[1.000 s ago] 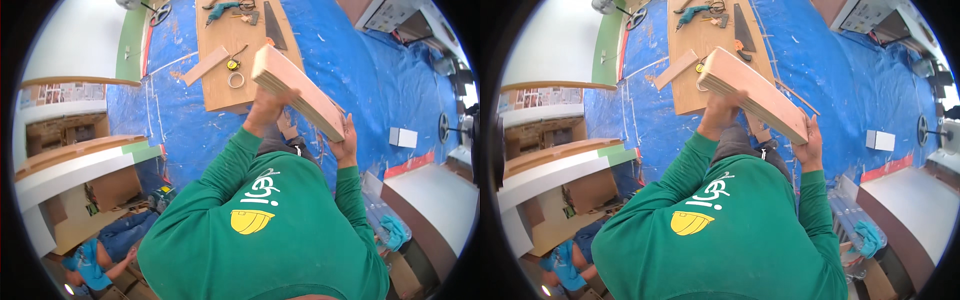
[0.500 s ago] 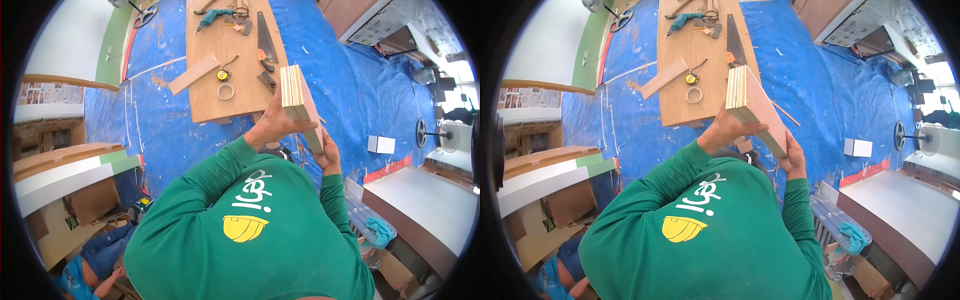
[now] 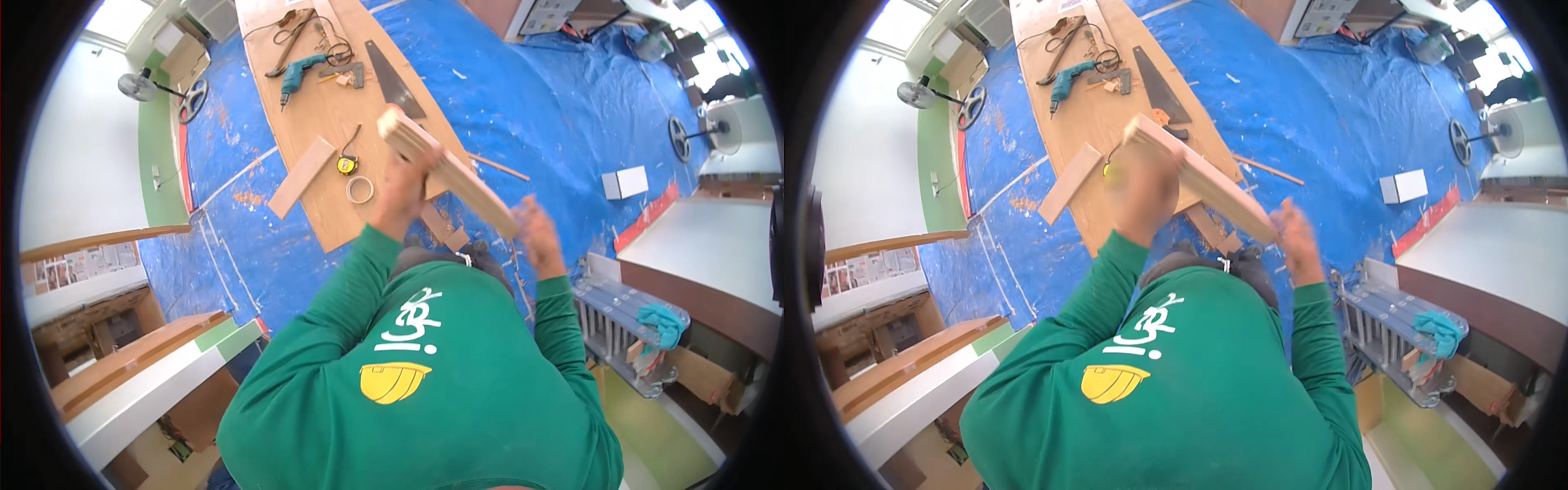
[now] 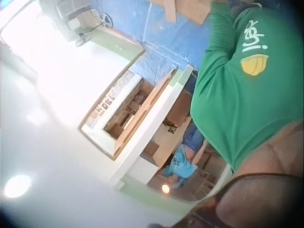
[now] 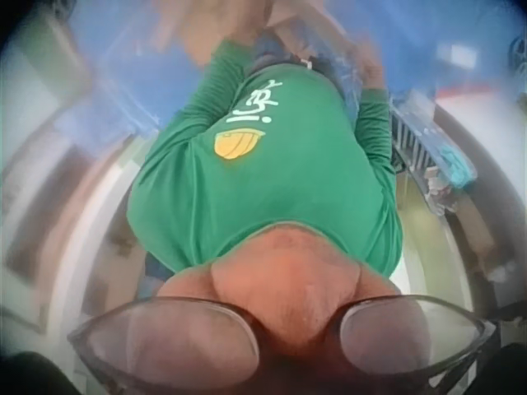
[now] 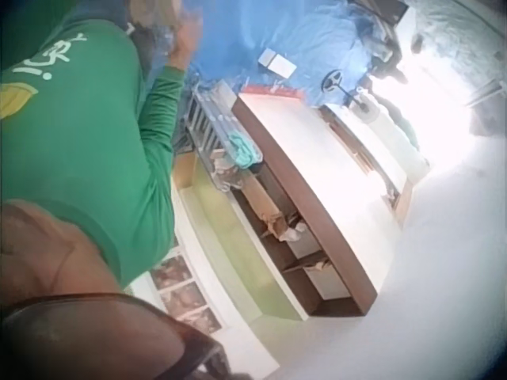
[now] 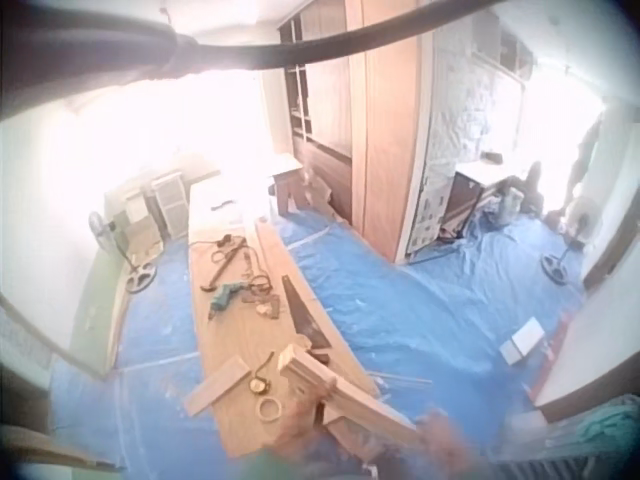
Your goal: The person measures and marks wooden trim pieces using a tape measure and pencil. They position the trim against a curved wooden structure, likely a staircase, and mark the cut lines for fitting. The person uses a tape measure to verify dimensions on the structure and the trim pieces.
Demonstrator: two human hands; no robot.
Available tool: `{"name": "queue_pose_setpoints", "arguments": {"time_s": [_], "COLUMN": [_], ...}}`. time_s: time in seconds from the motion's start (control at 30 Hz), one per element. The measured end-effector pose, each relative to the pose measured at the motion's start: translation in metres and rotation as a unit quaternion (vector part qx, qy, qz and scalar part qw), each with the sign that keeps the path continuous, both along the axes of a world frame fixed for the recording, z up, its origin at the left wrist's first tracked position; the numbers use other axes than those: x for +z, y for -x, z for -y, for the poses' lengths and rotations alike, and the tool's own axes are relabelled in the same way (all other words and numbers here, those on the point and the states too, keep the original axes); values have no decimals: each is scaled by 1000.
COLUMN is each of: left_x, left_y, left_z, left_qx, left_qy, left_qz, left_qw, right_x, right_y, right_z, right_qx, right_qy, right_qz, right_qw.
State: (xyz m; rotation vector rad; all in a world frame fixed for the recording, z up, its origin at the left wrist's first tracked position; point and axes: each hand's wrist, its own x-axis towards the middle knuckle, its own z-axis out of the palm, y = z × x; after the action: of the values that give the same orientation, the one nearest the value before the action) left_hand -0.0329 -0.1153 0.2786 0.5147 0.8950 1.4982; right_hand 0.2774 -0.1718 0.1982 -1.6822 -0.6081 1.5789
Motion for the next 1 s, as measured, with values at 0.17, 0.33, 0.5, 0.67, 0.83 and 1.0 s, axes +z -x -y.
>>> {"name": "queue_pose_setpoints", "arguments": {"time_s": [0.17,0.33,0.5,0.67,0.83,1.0], "left_x": [-43,-58,-81,-71,-61,-59], "left_y": [47,44,-32,-107,-158,-165], "left_z": [-69,-85,-133,-152,-177,-196], "left_qx": [11,94,123,240,258,286], "left_qy": [134,174,199,207,175,180], "left_qz": [71,83,130,134,158,134], "left_qw": [988,977,963,939,937,932], "right_x": [237,389,412,419,405,407], "right_y": [-72,-95,-127,-206,-247,-269], "right_z": [3,-11,-58,-156,-228,-297], "right_qx": [68,509,589,574,606,678], "right_qy": [-468,-634,-653,-670,-651,-607], "right_qz": [-92,-147,-148,-133,-247,-256], "right_qw": [876,563,453,452,385,327]}}
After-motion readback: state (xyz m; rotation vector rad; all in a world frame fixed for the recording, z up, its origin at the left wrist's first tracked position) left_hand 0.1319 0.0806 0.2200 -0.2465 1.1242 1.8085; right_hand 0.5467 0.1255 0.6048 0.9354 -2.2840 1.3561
